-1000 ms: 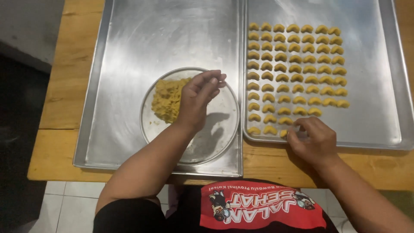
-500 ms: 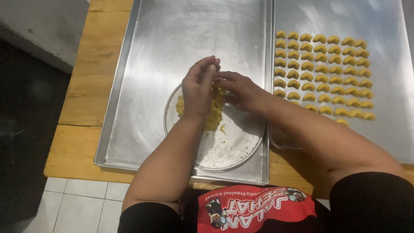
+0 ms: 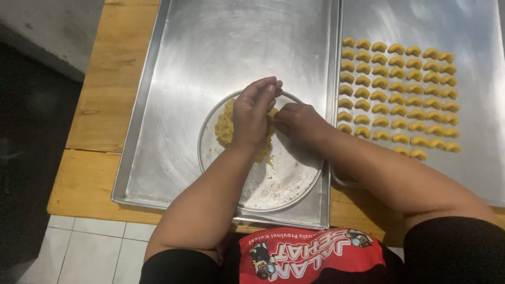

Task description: Shaping dough into small crescent-shaped cookies and arranging them on a baking sheet.

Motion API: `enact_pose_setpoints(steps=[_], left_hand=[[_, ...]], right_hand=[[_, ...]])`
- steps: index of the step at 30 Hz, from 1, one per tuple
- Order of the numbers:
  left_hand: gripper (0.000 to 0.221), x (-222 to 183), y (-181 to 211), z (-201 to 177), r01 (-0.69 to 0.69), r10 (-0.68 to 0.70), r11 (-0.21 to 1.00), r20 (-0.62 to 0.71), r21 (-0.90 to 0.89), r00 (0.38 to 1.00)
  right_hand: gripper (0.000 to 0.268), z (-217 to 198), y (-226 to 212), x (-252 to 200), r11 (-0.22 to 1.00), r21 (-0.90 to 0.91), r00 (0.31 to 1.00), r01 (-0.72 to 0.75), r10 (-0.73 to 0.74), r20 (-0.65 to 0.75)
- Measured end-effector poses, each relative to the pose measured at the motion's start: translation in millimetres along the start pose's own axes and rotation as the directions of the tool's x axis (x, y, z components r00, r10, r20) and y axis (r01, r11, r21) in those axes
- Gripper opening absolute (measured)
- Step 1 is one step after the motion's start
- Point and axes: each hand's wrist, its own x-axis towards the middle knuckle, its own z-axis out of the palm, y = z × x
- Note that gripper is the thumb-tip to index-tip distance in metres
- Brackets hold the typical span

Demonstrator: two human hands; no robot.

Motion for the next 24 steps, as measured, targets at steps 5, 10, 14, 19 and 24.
enact_pose_setpoints(steps=[5, 10, 14, 19, 24], left_hand=[[0.039, 1.2, -9.6, 1.4, 0.053, -0.052, 0.997, 0.024, -0.047, 0.998], [0.058, -6.4, -27.4, 15.4, 0.239, -0.201, 0.942, 0.176, -0.237, 0.964], [0.077, -19.9, -46.5, 25.5, 0.528, -0.36, 0.647, 0.391, -0.549, 0.847], [0.074, -18.8, -63.9, 27.9, 0.552, -0.292, 0.604, 0.484, -0.575, 0.825], [0.073, -6.9, -111.2, 16.9, 0.597, -0.333, 0.635, 0.524, -0.491, 0.784]], right_hand=[[0.02, -47.5, 8.9, -7.0, 0.863, 0.382, 0.943, -0.332, 0.3, 0.143], [0.033, -80.9, -11.4, -26.9, 0.327, 0.837, 0.879, -0.439, 0.347, 0.326], [0.025, -70.5, -13.0, -44.1, 0.492, 0.812, 0.94, -0.313, 0.283, 0.191], [0.014, -37.1, -31.1, -60.5, 0.953, 0.261, 0.927, 0.151, -0.045, -0.374], [0.017, -46.6, -33.0, -58.3, 0.964, 0.231, 0.934, 0.133, -0.044, -0.355]])
